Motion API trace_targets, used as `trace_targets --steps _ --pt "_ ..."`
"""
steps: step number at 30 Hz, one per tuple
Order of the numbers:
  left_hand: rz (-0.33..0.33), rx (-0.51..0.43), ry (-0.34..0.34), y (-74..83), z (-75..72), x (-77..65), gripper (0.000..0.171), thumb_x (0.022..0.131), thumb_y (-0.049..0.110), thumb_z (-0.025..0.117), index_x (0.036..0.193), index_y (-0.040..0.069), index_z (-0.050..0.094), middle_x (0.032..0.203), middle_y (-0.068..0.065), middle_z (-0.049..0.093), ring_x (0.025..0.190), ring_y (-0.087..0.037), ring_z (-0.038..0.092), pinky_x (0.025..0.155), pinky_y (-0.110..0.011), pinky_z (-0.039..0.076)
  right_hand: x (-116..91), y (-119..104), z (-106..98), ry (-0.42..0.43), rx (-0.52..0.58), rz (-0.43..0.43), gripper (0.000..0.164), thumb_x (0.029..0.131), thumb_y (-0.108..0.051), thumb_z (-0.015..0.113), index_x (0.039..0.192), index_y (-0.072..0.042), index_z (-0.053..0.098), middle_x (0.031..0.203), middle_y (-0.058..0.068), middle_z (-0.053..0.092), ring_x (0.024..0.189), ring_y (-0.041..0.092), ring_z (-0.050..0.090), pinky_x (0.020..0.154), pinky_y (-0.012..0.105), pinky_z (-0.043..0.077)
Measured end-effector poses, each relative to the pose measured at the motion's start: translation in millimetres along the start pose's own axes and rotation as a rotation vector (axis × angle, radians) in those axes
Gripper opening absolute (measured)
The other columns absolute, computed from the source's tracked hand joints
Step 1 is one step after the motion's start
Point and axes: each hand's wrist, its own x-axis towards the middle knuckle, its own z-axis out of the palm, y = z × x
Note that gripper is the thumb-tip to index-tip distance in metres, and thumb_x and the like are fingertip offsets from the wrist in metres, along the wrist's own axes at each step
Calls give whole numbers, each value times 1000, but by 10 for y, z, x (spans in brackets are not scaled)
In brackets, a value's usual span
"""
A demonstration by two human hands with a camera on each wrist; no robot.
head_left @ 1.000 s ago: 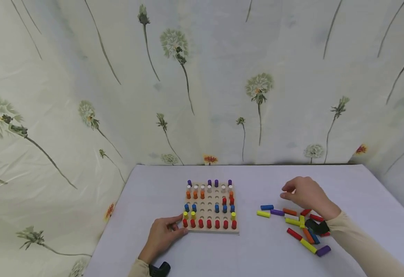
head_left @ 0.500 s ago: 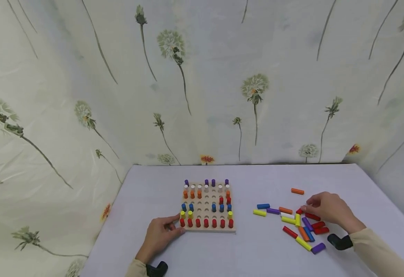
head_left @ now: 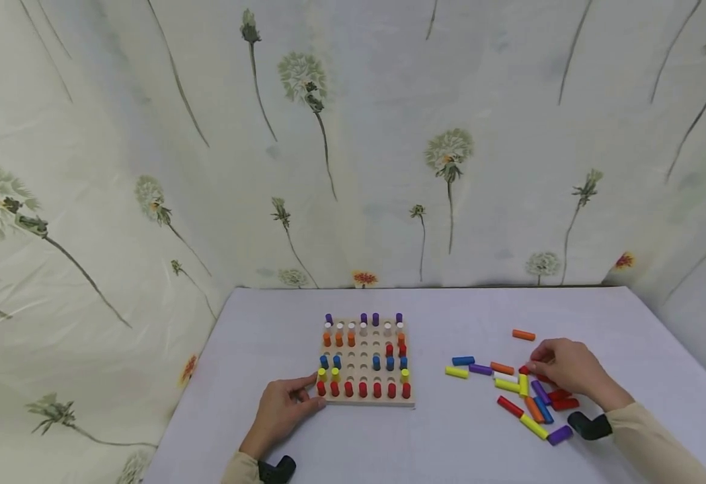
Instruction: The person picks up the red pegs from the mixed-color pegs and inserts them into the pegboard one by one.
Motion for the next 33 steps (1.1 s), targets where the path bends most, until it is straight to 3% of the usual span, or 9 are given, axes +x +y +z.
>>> trace_targets --steps 7,19,26,33 --pt "4 -11 -4 1 12 4 50 86 35 89 129 11 77 72 10 65 63 -6 51 57 -22 36 7 83 11 -39 53 14 20 99 -23 76 102 -4 72 87 5 64 77 20 53 61 30 46" --pt "29 3 2 15 9 10 49 87 35 88 128 10 78 73 11 64 63 -4 51 57 -21 36 -7 173 -16 32 141 -10 26 97 -31 79 108 -8 74 93 2 75 80 17 62 64 26 52" --pt "19 -3 2 -4 3 12 50 87 35 88 129 10 77 73 10 64 64 -5 52 57 -22 36 -15 -127 20 216 132 -136 24 96 -23 80 113 -6 80 102 9 80 86 19 67 65 23 50" --pt "14 6 2 -12 1 7 51 87 37 88 129 11 77 73 10 64 63 -6 51 57 -22 36 145 -625 5 276 191 -214 17 98 -17 77 113 -12 83 107 10 81 75 17 56 57 28 41"
